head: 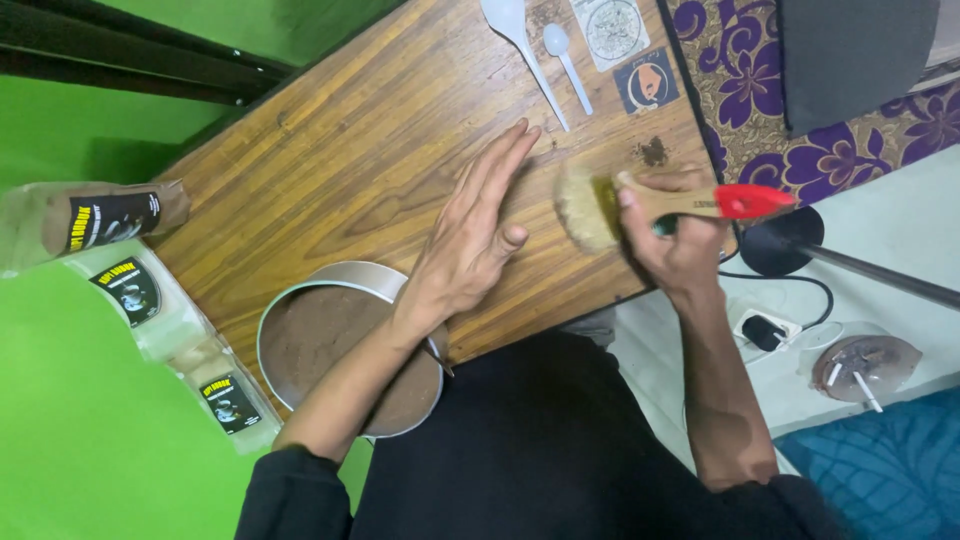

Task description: Using a paintbrush to stir and level coffee powder in a bowl and a spoon to fill small plastic bags.

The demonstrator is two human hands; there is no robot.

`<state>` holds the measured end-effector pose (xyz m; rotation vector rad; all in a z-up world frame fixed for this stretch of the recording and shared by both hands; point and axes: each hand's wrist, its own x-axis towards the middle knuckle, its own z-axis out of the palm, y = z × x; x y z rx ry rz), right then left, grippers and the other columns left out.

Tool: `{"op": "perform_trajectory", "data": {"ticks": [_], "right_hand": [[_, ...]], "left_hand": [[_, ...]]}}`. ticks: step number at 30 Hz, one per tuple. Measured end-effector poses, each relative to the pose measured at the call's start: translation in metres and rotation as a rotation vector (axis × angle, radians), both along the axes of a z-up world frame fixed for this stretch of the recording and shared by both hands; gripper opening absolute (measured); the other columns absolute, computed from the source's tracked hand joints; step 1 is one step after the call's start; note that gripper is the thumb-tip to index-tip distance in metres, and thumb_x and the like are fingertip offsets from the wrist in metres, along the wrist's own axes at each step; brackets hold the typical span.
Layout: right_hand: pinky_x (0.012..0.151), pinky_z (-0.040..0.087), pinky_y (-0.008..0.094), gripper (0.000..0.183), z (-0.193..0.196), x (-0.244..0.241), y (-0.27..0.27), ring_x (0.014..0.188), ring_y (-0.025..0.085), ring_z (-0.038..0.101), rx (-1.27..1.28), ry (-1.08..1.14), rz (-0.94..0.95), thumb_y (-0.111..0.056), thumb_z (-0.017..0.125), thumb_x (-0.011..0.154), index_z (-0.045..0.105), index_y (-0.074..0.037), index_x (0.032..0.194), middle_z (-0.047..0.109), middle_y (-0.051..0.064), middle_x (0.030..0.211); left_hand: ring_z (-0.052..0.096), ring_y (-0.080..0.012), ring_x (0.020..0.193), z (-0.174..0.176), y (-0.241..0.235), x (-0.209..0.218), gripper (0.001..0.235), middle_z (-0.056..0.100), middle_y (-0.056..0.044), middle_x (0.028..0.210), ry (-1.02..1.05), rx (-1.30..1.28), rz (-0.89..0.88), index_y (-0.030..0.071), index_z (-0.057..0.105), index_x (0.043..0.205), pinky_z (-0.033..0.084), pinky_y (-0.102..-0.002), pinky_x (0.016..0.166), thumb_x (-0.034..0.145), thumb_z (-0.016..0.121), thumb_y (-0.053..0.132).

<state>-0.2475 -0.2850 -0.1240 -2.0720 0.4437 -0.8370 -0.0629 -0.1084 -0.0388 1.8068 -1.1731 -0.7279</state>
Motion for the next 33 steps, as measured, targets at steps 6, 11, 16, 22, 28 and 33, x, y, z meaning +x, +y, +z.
{"op": "perform_trajectory", "data": {"ticks": [6, 11, 16, 22, 28, 33], "right_hand": [[0.072, 0.050, 0.039, 0.016, -0.013, 0.003, 0.012, 0.087, 0.040, 0.068, 0.099, -0.055, -0.009, -0.001, 0.078, 0.094, 0.066, 0.004, 0.102, 0.064, 0.019, 0.094], [0.073, 0.051, 0.044, 0.017, -0.005, 0.027, 0.020, 0.081, 0.043, 0.067, 0.028, -0.024, 0.064, -0.005, 0.082, 0.091, 0.069, 0.002, 0.097, 0.065, 0.019, 0.087], [0.077, 0.050, 0.047, 0.012, 0.001, 0.007, -0.017, 0.081, 0.040, 0.066, -0.043, -0.025, 0.014, 0.003, 0.078, 0.097, 0.069, 0.010, 0.100, 0.066, 0.024, 0.089], [0.078, 0.051, 0.042, 0.019, -0.003, 0.000, 0.011, 0.084, 0.041, 0.067, -0.041, -0.004, -0.009, -0.004, 0.080, 0.094, 0.068, 0.008, 0.103, 0.067, 0.021, 0.094], [0.073, 0.052, 0.048, 0.013, 0.001, 0.000, -0.010, 0.074, 0.046, 0.066, 0.016, 0.032, 0.038, 0.002, 0.080, 0.092, 0.069, 0.009, 0.095, 0.068, 0.024, 0.084], [0.072, 0.052, 0.041, 0.016, 0.002, 0.017, -0.014, 0.077, 0.035, 0.064, 0.069, -0.033, -0.039, -0.005, 0.073, 0.103, 0.064, 0.009, 0.103, 0.065, 0.022, 0.090]], "left_hand": [[0.034, -0.0485, 0.151, 0.003, 0.002, 0.001, 0.087, 0.035, -0.025, 0.160, -0.008, 0.033, -0.004, 0.012, 0.029, 0.162, 0.029, -0.067, 0.120, 0.101, 0.022, 0.074], [0.034, -0.0483, 0.151, 0.004, -0.004, 0.005, 0.086, 0.035, -0.025, 0.161, -0.031, 0.029, -0.040, 0.013, 0.028, 0.163, 0.029, -0.067, 0.121, 0.101, 0.026, 0.073], [0.034, -0.0485, 0.150, 0.005, -0.004, 0.006, 0.084, 0.034, -0.025, 0.161, -0.033, 0.035, -0.044, 0.012, 0.028, 0.163, 0.030, -0.066, 0.120, 0.103, 0.025, 0.071], [0.034, -0.0467, 0.151, -0.003, -0.002, 0.000, 0.082, 0.036, -0.022, 0.161, -0.017, 0.061, -0.040, 0.013, 0.029, 0.162, 0.030, -0.064, 0.120, 0.103, 0.027, 0.070], [0.035, -0.0484, 0.150, -0.002, -0.004, 0.003, 0.083, 0.036, -0.025, 0.159, -0.015, 0.068, -0.043, 0.012, 0.029, 0.162, 0.031, -0.066, 0.119, 0.103, 0.026, 0.070], [0.035, -0.0474, 0.150, 0.001, -0.002, 0.007, 0.081, 0.036, -0.023, 0.161, -0.013, 0.085, -0.024, 0.014, 0.029, 0.162, 0.031, -0.066, 0.119, 0.103, 0.026, 0.070]]}}
